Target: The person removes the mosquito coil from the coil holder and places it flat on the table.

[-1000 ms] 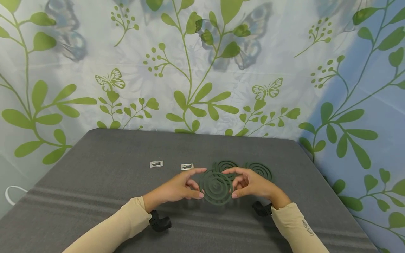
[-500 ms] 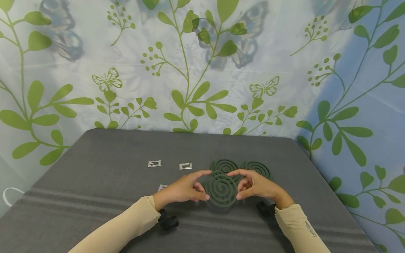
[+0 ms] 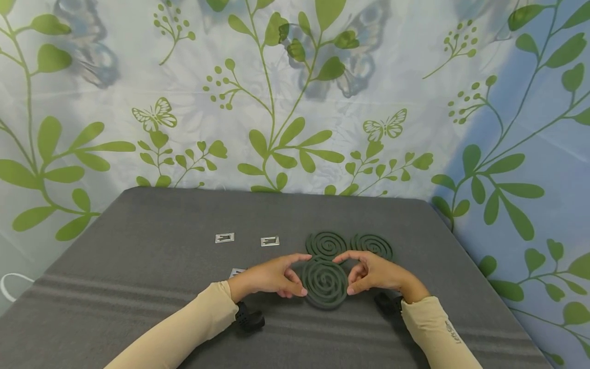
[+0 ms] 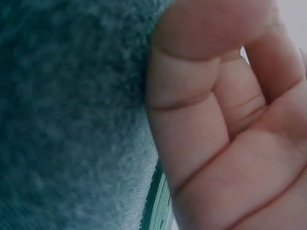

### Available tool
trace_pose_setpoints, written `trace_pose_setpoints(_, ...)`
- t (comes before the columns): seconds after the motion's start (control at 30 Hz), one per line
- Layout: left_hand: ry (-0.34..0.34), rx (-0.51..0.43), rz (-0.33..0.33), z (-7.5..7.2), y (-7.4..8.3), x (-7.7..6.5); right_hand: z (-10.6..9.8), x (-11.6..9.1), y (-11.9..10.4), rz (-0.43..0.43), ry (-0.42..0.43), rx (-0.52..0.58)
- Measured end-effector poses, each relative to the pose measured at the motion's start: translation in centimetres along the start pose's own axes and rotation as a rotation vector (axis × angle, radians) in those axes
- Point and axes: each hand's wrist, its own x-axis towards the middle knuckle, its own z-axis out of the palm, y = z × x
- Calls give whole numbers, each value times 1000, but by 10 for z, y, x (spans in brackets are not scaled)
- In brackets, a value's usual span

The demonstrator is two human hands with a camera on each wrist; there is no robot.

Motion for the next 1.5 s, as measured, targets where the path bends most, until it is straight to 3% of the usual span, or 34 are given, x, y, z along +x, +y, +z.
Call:
trace_pose_setpoints(0.37, -35, -24, -41, 2, -4, 1, -2, 0, 1, 51, -24, -76)
trace_pose_setpoints(0.7, -40, -18, -41, 3, -5, 1, -3, 0, 4, 24, -78, -88)
trace_pose_setpoints(1.2, -101, 6, -31, 0, -4, -2, -2, -2, 1, 9, -59, -77)
trace_pose_setpoints(1.5, -176, 62, 96, -14, -2, -9, -3, -3, 0, 20, -6, -65)
